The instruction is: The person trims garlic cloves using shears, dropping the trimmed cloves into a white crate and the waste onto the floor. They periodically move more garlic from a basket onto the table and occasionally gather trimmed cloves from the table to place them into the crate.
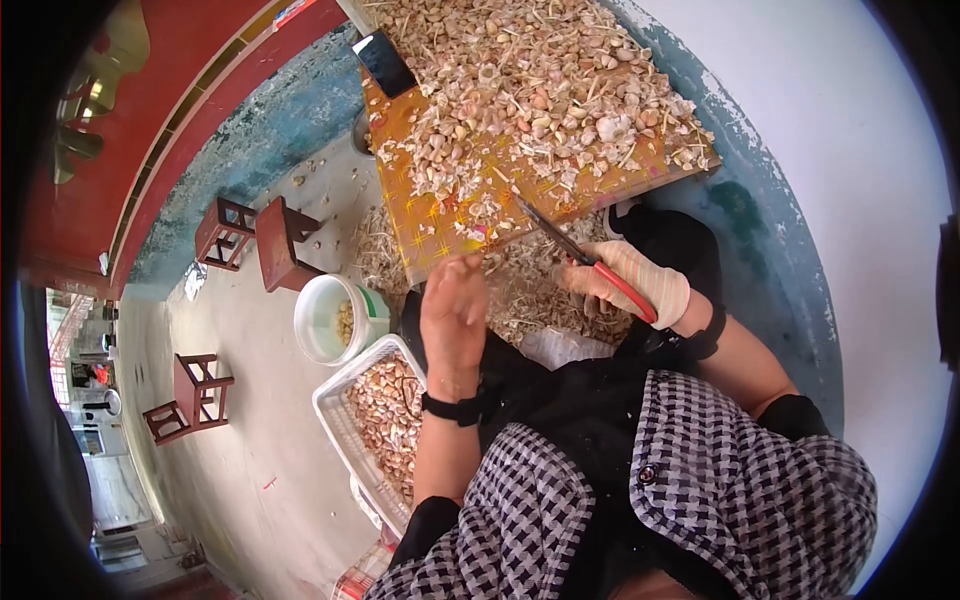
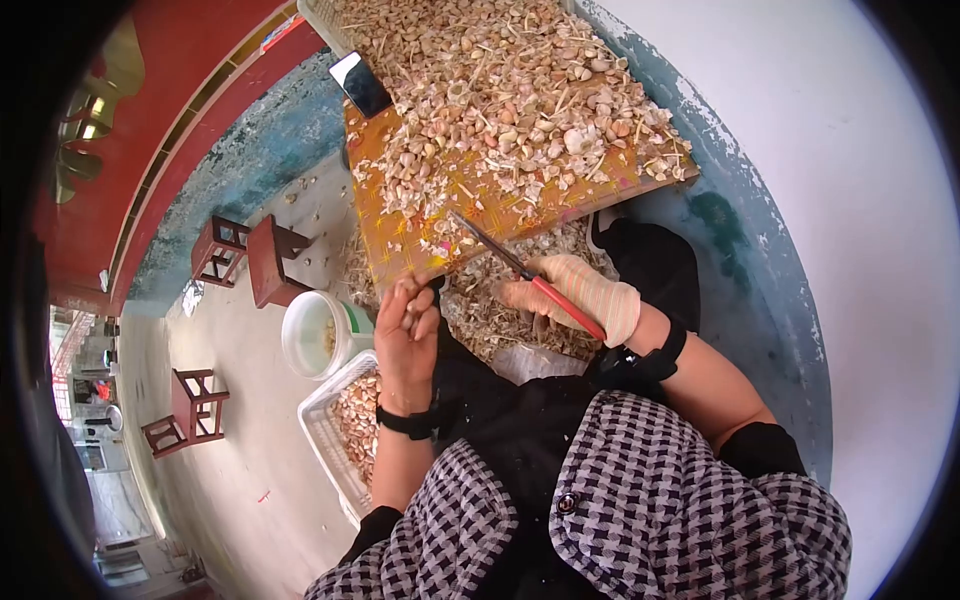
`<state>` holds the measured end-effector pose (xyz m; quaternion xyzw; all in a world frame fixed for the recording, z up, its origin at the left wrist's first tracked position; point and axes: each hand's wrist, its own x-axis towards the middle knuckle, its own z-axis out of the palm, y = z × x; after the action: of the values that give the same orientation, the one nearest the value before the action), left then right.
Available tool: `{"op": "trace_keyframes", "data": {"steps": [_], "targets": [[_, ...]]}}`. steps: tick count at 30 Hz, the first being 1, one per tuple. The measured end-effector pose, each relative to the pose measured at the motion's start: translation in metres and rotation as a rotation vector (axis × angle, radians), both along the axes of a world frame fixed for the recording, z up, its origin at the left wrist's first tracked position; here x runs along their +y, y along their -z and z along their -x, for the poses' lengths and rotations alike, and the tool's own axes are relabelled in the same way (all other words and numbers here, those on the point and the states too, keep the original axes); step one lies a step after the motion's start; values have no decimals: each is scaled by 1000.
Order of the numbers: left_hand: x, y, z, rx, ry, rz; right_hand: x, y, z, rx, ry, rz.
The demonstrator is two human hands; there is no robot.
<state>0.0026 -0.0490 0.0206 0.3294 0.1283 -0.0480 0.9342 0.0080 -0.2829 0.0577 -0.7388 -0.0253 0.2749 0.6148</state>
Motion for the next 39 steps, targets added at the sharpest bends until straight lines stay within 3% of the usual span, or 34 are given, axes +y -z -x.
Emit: {"op": "trace_keyframes", "data": {"steps": [2, 4, 6, 8, 10, 12, 14, 15, 17, 18, 20, 21, 22, 23, 26, 27, 29, 32, 33, 36, 39], "targets": [[39, 22, 24, -60, 10, 7, -3, 9, 8, -3, -51, -5], [73, 32, 56, 43, -82, -179, -5, 9, 13, 68, -82, 62], [108, 62, 95, 248, -237, -302, -4, 22, 18, 200, -20, 13], [153, 116, 142, 452, -303, -400, -3, 36, 21, 180, -62, 125], [197, 176, 193, 689, -126, -599, -7, 54, 20, 63, -133, 230], [224, 232, 230, 984, 203, -1042, -13, 71, 16, -147, -225, 327], [240, 266, 246, 834, 493, -1683, -10, 60, 11, -121, -262, 370], [256, 264, 238, 645, 563, -1717, -13, 68, 9, -174, -276, 388], [245, 208, 174, 614, 594, -1871, -19, 77, 4, -266, -273, 406], [233, 175, 128, 565, 574, -1875, -17, 59, -3, -25, -245, 371], [215, 147, 43, 233, 152, -1889, -24, 93, -6, -319, -171, 337], [194, 121, -5, 1, 76, -1904, -24, 92, -12, -338, -149, 342], [198, 133, -55, -306, 64, -2022, -26, 88, -18, -358, -125, 348], [156, 88, -99, -268, 53, -1844, -28, 83, -23, -373, -101, 355], [115, 94, -223, -353, 98, -1750, -38, 58, -42, -173, 209, 272], [106, 103, -258, -355, 108, -1759, -56, 80, -52, -386, 307, 277], [91, 118, -321, -353, 122, -1773, -84, 57, -77, -413, 439, 591], [57, 131, -369, -396, 209, -1885, -130, 38, -127, -567, 517, 864], [66, 158, -390, -826, 360, -2333, -146, 45, -149, -492, 498, 922], [3, 139, -383, -784, 451, -2075, -164, 67, -208, -501, 379, 970], [-59, 109, -337, -497, 396, -1741, -128, 54, -246, -392, 226, 970]]}}
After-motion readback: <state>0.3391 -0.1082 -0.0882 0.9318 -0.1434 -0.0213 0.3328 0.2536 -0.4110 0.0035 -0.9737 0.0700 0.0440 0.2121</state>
